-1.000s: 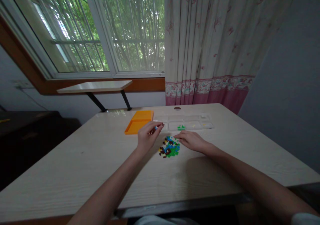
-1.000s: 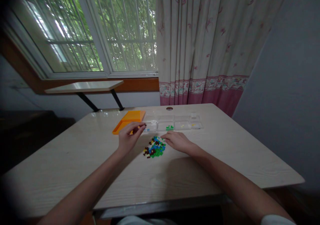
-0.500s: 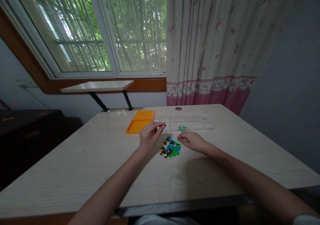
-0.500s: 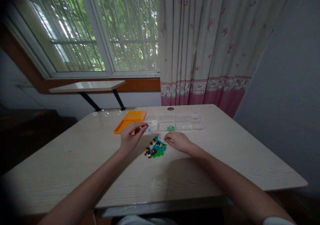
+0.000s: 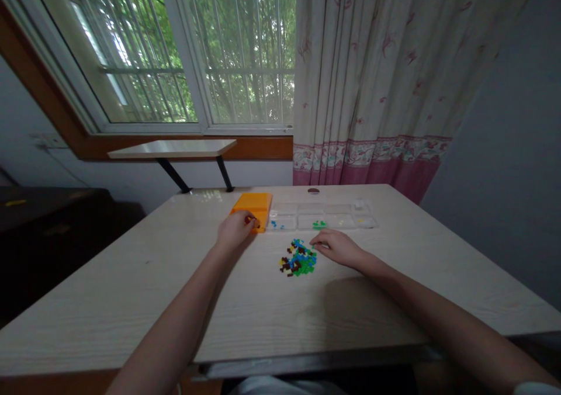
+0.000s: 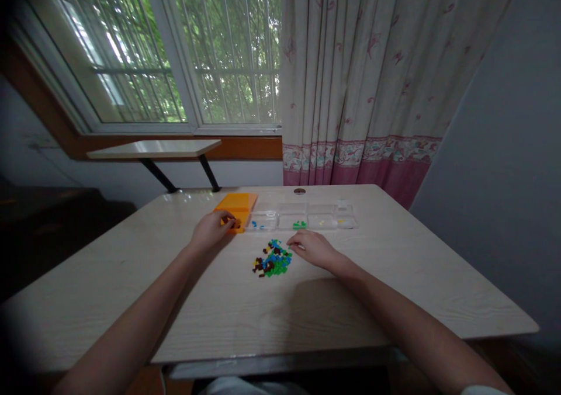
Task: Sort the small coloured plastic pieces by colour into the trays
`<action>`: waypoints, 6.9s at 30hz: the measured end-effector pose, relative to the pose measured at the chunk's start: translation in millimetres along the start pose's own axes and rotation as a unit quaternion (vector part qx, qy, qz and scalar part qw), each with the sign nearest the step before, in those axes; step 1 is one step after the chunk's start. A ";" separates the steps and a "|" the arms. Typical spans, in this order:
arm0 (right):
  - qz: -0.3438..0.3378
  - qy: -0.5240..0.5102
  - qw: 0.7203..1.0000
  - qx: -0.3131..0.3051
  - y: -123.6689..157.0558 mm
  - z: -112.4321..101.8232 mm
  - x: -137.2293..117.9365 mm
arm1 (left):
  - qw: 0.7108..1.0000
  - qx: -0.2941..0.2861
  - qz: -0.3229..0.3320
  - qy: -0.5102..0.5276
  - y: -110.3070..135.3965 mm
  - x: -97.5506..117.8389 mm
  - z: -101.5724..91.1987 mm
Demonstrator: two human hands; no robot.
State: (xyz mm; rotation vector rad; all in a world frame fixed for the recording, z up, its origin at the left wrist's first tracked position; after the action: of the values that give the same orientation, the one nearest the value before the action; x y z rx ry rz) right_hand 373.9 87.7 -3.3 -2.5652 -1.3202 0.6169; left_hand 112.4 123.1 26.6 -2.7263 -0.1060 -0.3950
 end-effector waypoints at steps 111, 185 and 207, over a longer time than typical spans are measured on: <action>0.025 0.035 0.983 0.180 1.8 -26.1 9.4 | 0.959 -0.148 0.239 0.022 51.9 96.7 39.6; -0.071 0.084 0.925 0.365 22.0 -84.3 -18.5 | 0.942 -0.190 0.274 0.046 58.5 103.0 22.7; 0.140 0.097 0.964 0.205 3.5 -35.5 51.3 | 0.943 -0.170 0.285 0.005 58.7 102.8 30.0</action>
State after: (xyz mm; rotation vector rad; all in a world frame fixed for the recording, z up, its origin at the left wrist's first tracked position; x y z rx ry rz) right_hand 418.8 128.0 13.0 -2.4020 -0.6853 0.5923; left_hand 226.0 82.4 8.4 -2.9084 0.8057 -0.2725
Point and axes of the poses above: each hand's wrist, its own y-axis away from the middle knuckle, its own z-axis out of the palm, x = y × z, the point moved 7 cm from there along -y, towards the middle knuckle, and after that the axes turned 8 degrees about -z, right-handed, at the moved point
